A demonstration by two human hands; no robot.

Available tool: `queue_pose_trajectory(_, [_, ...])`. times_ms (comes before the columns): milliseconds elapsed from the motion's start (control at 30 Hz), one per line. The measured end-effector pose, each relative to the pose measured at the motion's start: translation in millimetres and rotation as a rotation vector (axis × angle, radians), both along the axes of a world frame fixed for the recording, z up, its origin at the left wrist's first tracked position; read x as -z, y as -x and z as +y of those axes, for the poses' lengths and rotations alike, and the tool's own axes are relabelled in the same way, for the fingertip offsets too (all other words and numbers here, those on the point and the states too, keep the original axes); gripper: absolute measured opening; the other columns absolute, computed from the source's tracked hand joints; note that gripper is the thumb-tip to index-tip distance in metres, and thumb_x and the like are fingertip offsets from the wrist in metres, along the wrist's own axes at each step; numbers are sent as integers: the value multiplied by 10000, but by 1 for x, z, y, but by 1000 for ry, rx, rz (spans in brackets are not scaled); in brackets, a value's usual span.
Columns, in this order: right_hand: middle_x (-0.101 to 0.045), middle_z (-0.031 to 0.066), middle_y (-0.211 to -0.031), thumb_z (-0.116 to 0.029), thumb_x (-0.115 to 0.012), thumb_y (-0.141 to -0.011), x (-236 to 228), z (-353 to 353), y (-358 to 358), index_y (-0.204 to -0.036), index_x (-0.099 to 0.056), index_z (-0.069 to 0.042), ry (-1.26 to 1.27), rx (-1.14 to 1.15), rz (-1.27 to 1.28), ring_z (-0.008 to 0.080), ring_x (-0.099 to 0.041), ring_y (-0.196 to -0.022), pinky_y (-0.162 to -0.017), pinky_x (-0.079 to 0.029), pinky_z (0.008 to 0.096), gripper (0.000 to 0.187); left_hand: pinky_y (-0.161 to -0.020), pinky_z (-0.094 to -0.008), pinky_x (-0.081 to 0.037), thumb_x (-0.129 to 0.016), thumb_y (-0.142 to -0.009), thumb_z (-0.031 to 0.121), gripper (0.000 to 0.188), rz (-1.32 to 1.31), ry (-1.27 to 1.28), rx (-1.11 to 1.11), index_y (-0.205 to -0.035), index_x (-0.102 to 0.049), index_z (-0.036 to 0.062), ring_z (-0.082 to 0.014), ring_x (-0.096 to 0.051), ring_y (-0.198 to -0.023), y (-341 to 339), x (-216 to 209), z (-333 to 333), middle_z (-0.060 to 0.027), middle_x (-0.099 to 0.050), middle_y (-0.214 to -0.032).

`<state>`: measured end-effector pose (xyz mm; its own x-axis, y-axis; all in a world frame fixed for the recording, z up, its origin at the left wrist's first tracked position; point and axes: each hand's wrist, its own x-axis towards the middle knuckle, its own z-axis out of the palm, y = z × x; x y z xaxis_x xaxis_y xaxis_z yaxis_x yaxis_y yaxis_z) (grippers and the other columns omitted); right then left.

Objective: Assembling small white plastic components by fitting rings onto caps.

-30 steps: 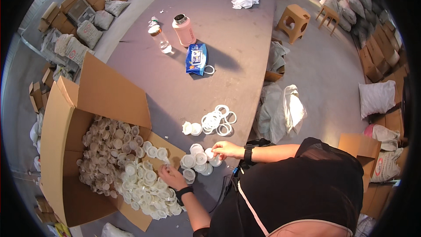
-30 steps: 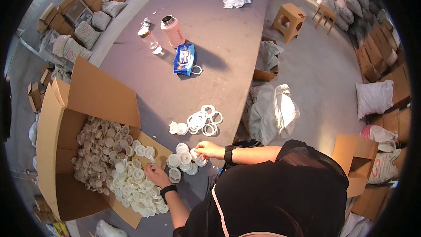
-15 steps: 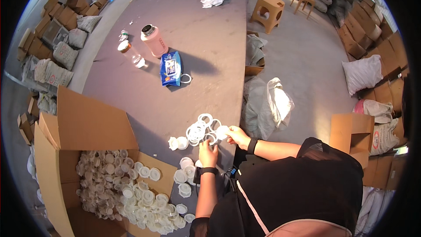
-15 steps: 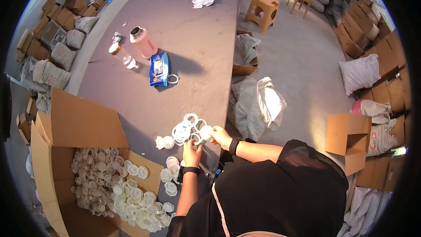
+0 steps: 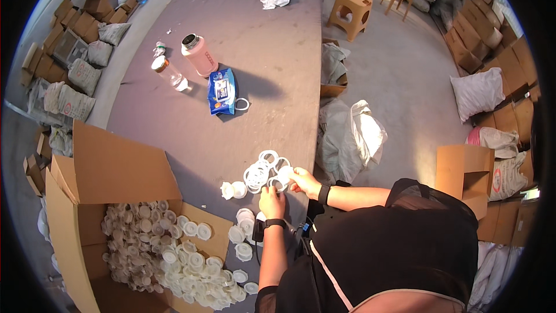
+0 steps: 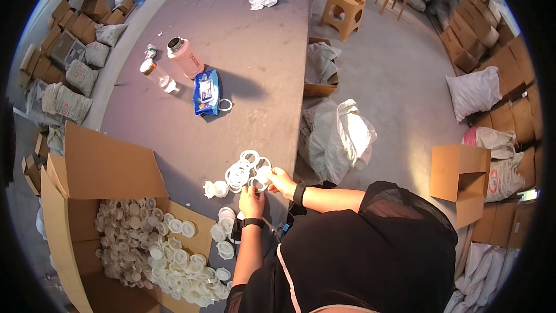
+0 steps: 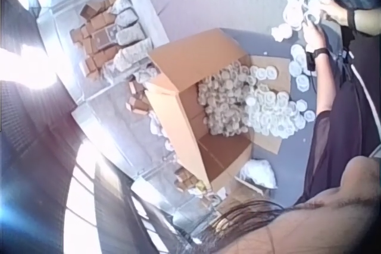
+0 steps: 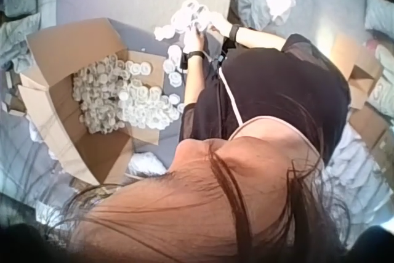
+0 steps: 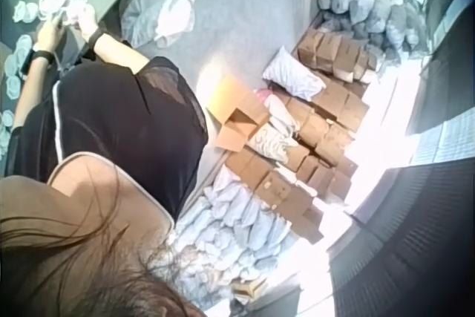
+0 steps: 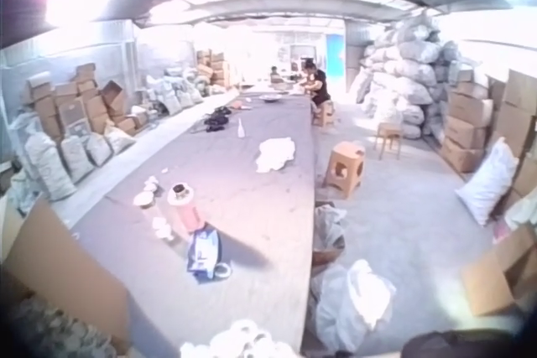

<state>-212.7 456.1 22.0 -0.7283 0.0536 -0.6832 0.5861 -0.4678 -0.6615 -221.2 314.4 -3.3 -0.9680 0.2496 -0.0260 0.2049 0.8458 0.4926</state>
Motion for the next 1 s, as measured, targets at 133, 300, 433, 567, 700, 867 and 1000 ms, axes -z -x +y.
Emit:
queue_pose_trajectory(133, [-566,44,-859,-224,-497,-829,11,-1,1,-978,-479,-87,209,141,-32,119,-552,-621,-553,-441,245,204,-577,-353,-437,-629,-639,129,108,101,-107,95,-708,-563,79,-270,-543,-660,-1,2,1,-82,-509,-737])
queue_pose_trajectory(300, [-571,77,-909,-183,-465,-835,41,-5,3,-975,-472,-83,333,205,-45,180,-580,-762,-663,-447,291,172,-569,-303,-439,-622,-662,90,87,-24,-259,-8,-710,-562,47,-219,-549,-614,-8,4,-3,-72,-505,-719])
queue_pose_trajectory(433, [-572,54,-928,-223,-473,-835,54,-6,3,-975,-457,-95,206,4,-67,145,-589,-791,-680,-438,268,190,-547,-264,-432,-599,-698,72,75,-109,-525,-230,-704,-550,15,-150,-537,-562,-13,3,-8,-49,-533,-693])
queue_pose_trajectory(567, [-574,33,-922,-261,-484,-831,32,-9,5,-982,-448,-94,59,-82,-107,109,-587,-778,-665,-433,242,227,-502,-199,-429,-547,-779,52,60,-396,-1142,-629,-783,-528,-5,-113,-539,-548,-13,-17,-18,-67,-578,-708])
queue_pose_trajectory(700, [-573,45,-903,-222,-522,-814,35,-24,-1,-966,-500,-48,-16,22,146,90,-542,-764,-634,-432,224,233,-497,-198,-457,-528,-806,37,46,-419,-1409,-660,-828,-526,-3,-126,-574,-603,-19,-48,-30,-86,-591,-764])
queue_pose_trajectory(867, [-564,39,-902,-226,-520,-822,-30,-52,-5,-971,-496,-33,-16,-68,199,90,-555,-688,-573,-446,215,245,-612,-209,-479,-528,-799,6,56,-81,-1391,-701,-853,-541,1,-125,-577,-666,-31,-82,-39,-89,-593,-808])
queue_pose_trajectory(1000, [-572,20,-866,-272,-483,-840,-49,-68,-8,-996,-469,-96,266,-280,134,108,-569,-659,-523,-397,205,236,-762,-274,-431,-534,-747,-49,124,263,-948,-451,-865,-543,-10,-156,-545,-830,-43,-96,-51,-91,-565,-931])
